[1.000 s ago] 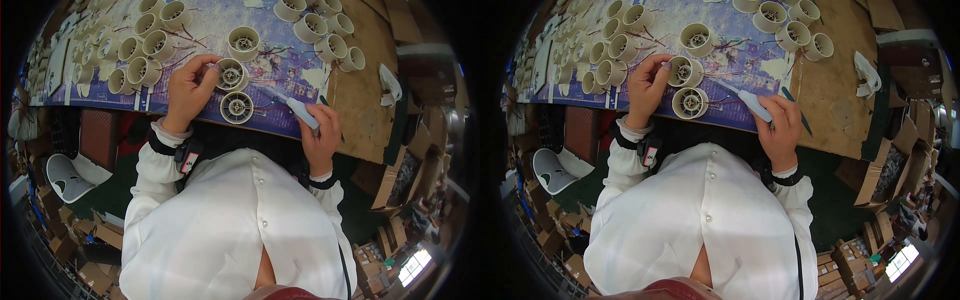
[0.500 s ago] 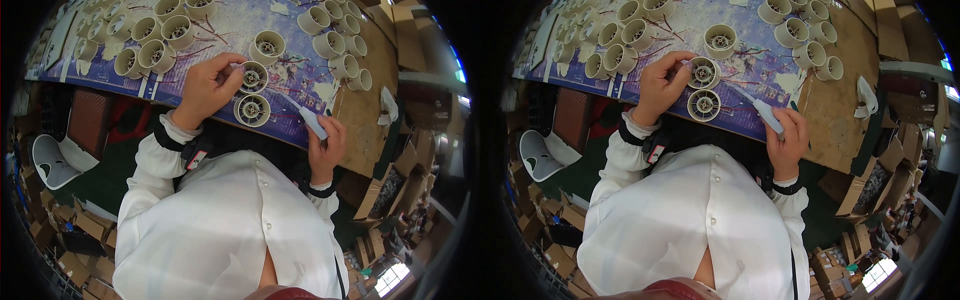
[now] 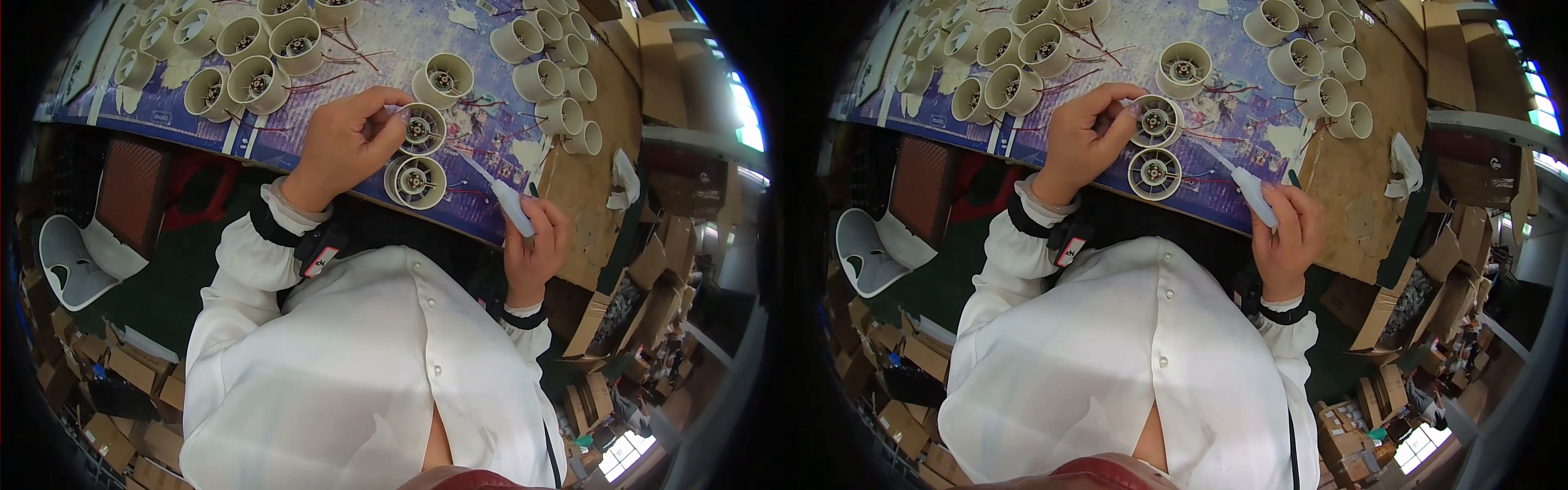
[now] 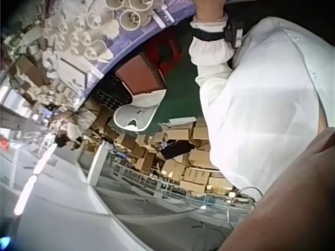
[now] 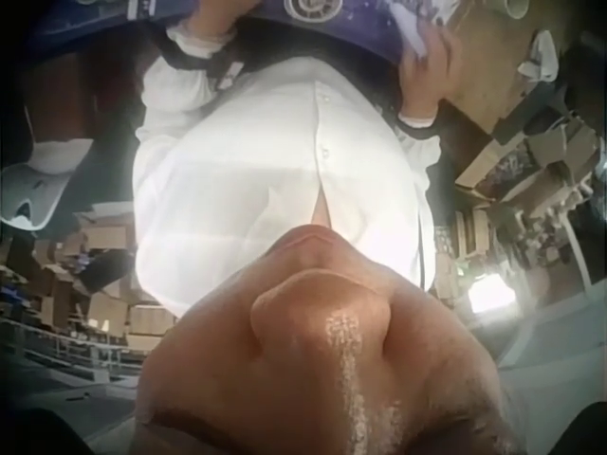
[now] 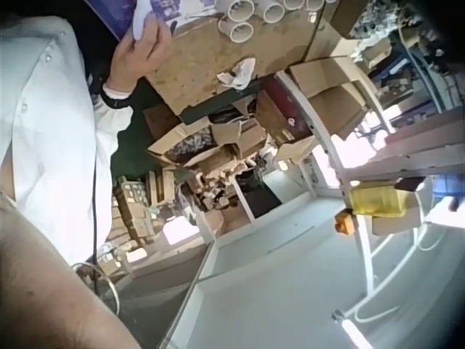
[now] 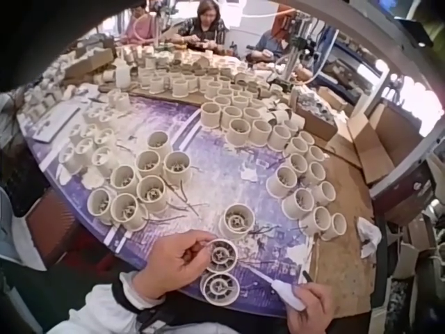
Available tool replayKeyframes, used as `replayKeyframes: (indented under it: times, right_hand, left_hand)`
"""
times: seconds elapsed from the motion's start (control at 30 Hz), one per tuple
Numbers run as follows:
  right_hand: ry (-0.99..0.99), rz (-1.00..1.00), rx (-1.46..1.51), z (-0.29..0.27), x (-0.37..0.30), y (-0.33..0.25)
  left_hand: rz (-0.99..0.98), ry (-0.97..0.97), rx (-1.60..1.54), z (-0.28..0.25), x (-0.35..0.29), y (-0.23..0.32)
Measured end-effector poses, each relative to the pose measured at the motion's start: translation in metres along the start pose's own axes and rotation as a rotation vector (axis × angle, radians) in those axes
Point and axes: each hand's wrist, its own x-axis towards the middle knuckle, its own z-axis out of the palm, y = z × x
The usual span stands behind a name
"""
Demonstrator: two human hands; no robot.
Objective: The person picks up a white plastic housing, inserts a fan component, and uses a small tool to press the parts together. They then apply liquid from a squeeze bottle to the assembly and place the finished unit back onto the work surface.
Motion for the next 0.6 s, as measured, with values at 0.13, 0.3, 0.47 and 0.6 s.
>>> replayKeyframes:
  times: [0.13,0.3,0.47,0.6]
  right_hand:
    - [0.008,-0.023,-0.014,-0.0020,0.0024,-0.0023]
    - [0.007,-0.026,-0.037,-0.0043,0.0031,-0.0032]
    - [-0.001,-0.036,-0.044,-0.0055,0.0042,-0.0044]
    - [-0.006,-0.044,-0.052,-0.0067,0.0048,-0.0052]
  left_hand:
    - [0.000,0.000,0.001,0.0004,-0.0002,-0.0013]
    - [0.009,0.002,0.006,0.0001,-0.0003,-0.0019]
    - [0.011,0.012,-0.006,0.0013,-0.0006,-0.0035]
    - [0.011,0.005,-0.004,0.0003,-0.0003,-0.0018]
